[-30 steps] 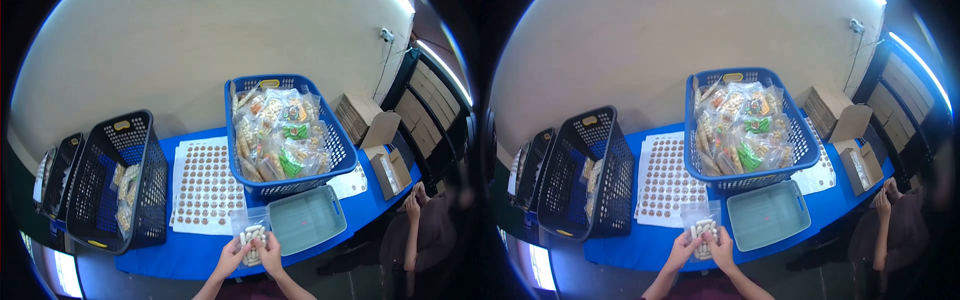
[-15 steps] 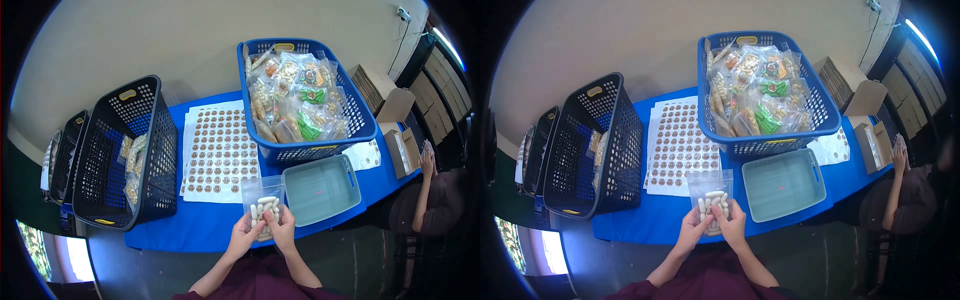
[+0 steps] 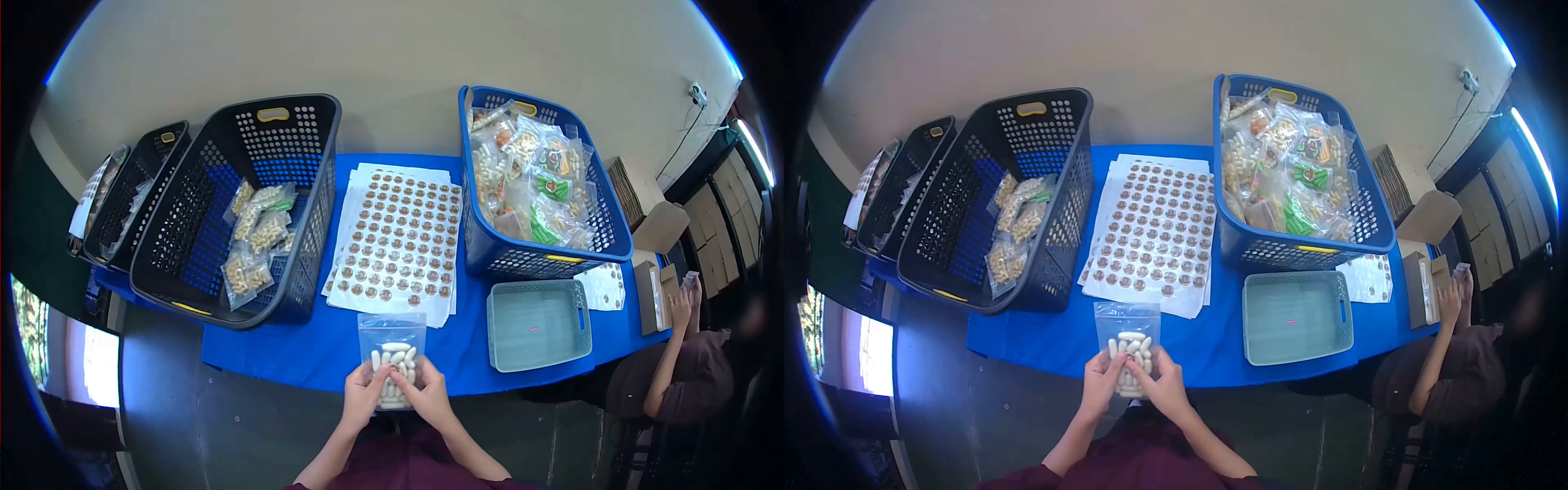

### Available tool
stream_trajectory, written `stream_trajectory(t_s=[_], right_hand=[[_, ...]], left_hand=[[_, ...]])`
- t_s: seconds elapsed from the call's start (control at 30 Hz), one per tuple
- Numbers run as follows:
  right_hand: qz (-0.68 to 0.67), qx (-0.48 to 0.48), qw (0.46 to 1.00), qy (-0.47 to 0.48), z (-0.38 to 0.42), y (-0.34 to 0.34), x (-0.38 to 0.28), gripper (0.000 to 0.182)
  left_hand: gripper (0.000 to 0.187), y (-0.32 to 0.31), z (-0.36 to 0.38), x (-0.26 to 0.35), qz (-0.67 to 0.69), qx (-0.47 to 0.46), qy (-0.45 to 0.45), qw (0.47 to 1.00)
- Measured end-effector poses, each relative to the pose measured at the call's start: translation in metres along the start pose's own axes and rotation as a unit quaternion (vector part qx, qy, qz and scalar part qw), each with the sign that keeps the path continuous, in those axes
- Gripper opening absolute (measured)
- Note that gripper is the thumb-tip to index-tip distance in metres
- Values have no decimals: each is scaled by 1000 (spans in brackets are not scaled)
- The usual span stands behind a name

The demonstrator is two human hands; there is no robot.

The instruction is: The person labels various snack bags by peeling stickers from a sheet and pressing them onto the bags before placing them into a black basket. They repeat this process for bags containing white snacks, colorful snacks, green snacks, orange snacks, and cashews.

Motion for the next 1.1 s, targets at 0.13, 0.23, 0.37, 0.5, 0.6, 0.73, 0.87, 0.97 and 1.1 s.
stream_trajectory(t_s=[0.13,0.23,0.37,0.5,0.6,0.73,0.87,0.97,1.1], right_hand=[[39,-18,999,5,17,-15,12,18],[-4,-31,999,-20,24,-19,17,20],[1,-60,998,1,29,-21,10,27],[27,-48,998,-6,33,-12,14,35],[-62,-60,996,-25,27,-3,21,37],[-142,-58,986,-71,16,18,27,37],[-145,8,986,-83,4,40,16,31],[-174,49,979,-96,-4,55,15,27],[-192,81,974,-91,-18,73,17,25]], left_hand=[[23,25,14,7,-4,1,8,1000],[24,28,21,13,13,-11,25,1000],[24,25,23,16,19,-8,-5,1000],[24,13,17,8,7,-57,23,998],[28,4,9,2,0,-92,39,995],[36,-25,11,13,0,-133,44,990],[40,-48,9,-4,-40,-200,23,979],[39,-67,12,-12,-33,-243,41,969],[37,-84,5,-17,-93,-248,20,964]])
Point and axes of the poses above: each hand's wrist, its own z-axis away from the middle knuckle, its own y-axis out of the back of the hand, x = y × z, the point moved 8 cm from there along -z, towards the middle knuckle, and after that the axes turned 13 degrees about x, right-handed, at the moved point
